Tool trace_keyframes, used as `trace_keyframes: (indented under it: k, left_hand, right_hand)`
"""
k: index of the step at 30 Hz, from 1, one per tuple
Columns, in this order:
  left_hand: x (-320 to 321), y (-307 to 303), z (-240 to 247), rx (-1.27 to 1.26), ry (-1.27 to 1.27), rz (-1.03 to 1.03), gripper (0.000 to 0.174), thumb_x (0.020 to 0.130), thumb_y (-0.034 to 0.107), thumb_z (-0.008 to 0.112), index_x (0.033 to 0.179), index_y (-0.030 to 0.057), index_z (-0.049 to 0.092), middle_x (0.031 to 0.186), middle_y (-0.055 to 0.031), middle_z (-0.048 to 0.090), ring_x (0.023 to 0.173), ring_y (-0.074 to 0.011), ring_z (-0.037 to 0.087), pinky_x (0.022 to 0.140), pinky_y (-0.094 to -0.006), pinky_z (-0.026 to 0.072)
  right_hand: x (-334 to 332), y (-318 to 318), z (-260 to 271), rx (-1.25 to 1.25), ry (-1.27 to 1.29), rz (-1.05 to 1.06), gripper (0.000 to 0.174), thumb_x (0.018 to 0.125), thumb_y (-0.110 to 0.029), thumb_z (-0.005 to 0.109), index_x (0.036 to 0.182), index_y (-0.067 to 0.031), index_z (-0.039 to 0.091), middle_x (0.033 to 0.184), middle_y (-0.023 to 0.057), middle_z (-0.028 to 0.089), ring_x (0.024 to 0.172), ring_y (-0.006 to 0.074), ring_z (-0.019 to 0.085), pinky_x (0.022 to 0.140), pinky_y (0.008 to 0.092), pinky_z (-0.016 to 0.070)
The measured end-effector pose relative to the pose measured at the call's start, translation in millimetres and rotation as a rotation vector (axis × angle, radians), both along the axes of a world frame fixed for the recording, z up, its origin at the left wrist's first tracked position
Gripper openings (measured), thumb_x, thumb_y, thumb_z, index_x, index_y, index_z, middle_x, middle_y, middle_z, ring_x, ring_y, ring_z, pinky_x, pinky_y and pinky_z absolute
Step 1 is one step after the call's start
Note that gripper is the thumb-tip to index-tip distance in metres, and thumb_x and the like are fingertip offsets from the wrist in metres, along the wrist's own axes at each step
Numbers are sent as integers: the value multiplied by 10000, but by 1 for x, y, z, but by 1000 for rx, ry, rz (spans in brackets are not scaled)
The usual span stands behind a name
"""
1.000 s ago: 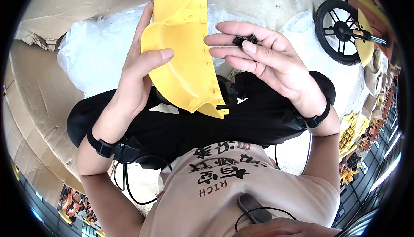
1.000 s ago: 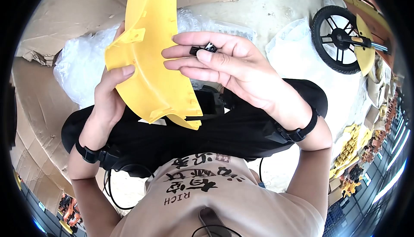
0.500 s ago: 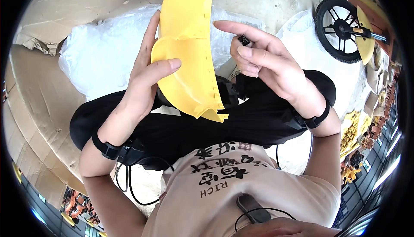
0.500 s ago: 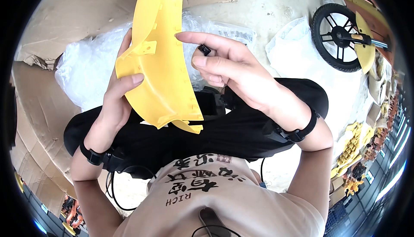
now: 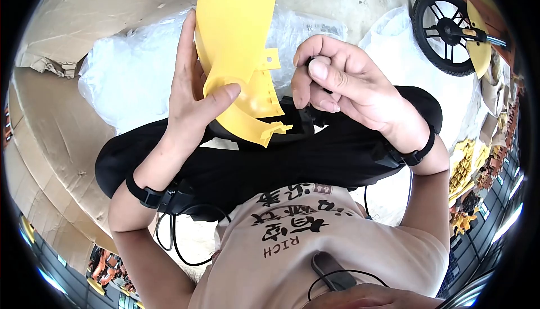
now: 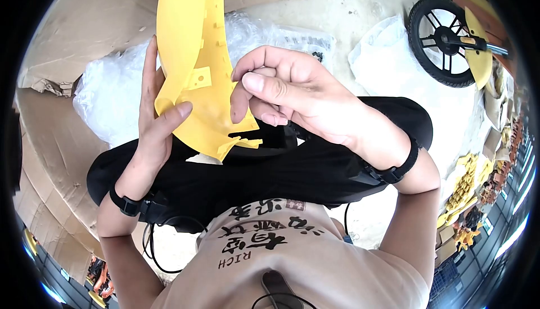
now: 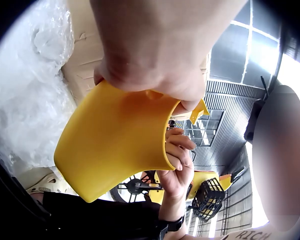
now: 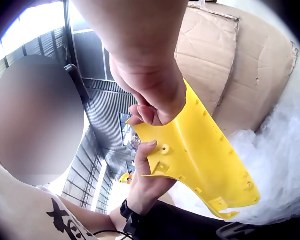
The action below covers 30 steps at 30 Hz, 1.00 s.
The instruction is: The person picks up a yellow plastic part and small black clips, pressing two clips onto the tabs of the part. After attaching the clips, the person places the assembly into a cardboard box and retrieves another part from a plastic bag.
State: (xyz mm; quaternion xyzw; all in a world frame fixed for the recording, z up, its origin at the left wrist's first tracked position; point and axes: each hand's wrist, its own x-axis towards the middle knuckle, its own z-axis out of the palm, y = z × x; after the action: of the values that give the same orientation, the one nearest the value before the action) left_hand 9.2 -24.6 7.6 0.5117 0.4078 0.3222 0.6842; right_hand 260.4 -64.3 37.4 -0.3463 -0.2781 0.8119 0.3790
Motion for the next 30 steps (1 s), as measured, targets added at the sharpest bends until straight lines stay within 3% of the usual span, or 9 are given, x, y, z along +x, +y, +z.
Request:
trace_keyframes:
  k: [5, 8, 13, 15, 16, 18, 21, 30]
  left_hand:
    - [0, 0, -2, 53, 15, -34, 1026, 780, 165, 693, 1574, 92, 47, 1535, -176, 295, 1392, -312, 379, 1132, -433, 351]
    - [-3, 0, -7, 108, 36, -41, 1021, 780, 149, 691, 1573, 94, 51, 1539, -169, 294, 1391, -311, 382, 1136, -450, 349]
    - [-3, 0, -10, 206, 79, -36, 1015, 780, 122, 689, 1573, 96, 55, 1534, -167, 305, 1375, -306, 406, 1139, -468, 344]
    - [-4, 0, -13, 265, 111, -44, 1010, 782, 99, 689, 1572, 93, 60, 1525, -168, 320, 1360, -300, 425, 1138, -464, 344]
    - [-4, 0, -14, 264, 111, -46, 1010, 782, 99, 689, 1572, 93, 60, 1525, -168, 320, 1360, -300, 425, 1138, -464, 344]
    - [-3, 0, -15, 290, 109, -44, 1005, 780, 69, 686, 1572, 95, 68, 1518, -168, 331, 1354, -292, 434, 1138, -460, 345]
    - [-3, -1, -14, 282, 115, -52, 1001, 779, 49, 678, 1573, 101, 71, 1526, -161, 323, 1360, -284, 427, 1140, -450, 341]
    - [-2, -2, -16, 269, 101, -82, 1021, 752, 44, 662, 1575, 98, 60, 1565, -150, 267, 1391, -275, 387, 1148, -429, 318]
  right_hand:
    - [5, 0, -6, -46, 82, -46, 307, 1035, -172, 506, 1252, 32, 584, 937, 103, 673, 585, 42, 405, 516, 173, 324]
    - [2, 2, -5, -98, 94, -93, 344, 1032, -161, 509, 1306, 42, 555, 970, 101, 684, 578, 26, 405, 512, 168, 331]
    - [6, 0, 2, -151, 114, -14, 324, 1029, -151, 513, 1277, 49, 572, 929, 93, 686, 581, 22, 407, 514, 159, 340]
    - [5, 0, 6, -206, -3, 1, 296, 1018, -151, 537, 1238, 42, 584, 777, 25, 612, 564, 23, 367, 505, 172, 308]
    - [5, -1, 3, -208, -3, 0, 296, 1018, -151, 537, 1238, 42, 584, 777, 25, 612, 564, 23, 367, 505, 172, 308]
    - [5, -2, -6, -204, 92, 1, 227, 1008, -157, 557, 1143, 22, 598, 679, -47, 460, 553, 25, 322, 503, 189, 266]
    - [1, -4, -2, -174, 47, 4, 176, 1005, -170, 561, 1048, 0, 584, 661, -73, 362, 554, 30, 294, 512, 206, 243]
    - [0, -5, -2, -125, 15, 31, 177, 1001, -181, 571, 996, -4, 578, 654, -70, 392, 557, 36, 301, 518, 219, 246]
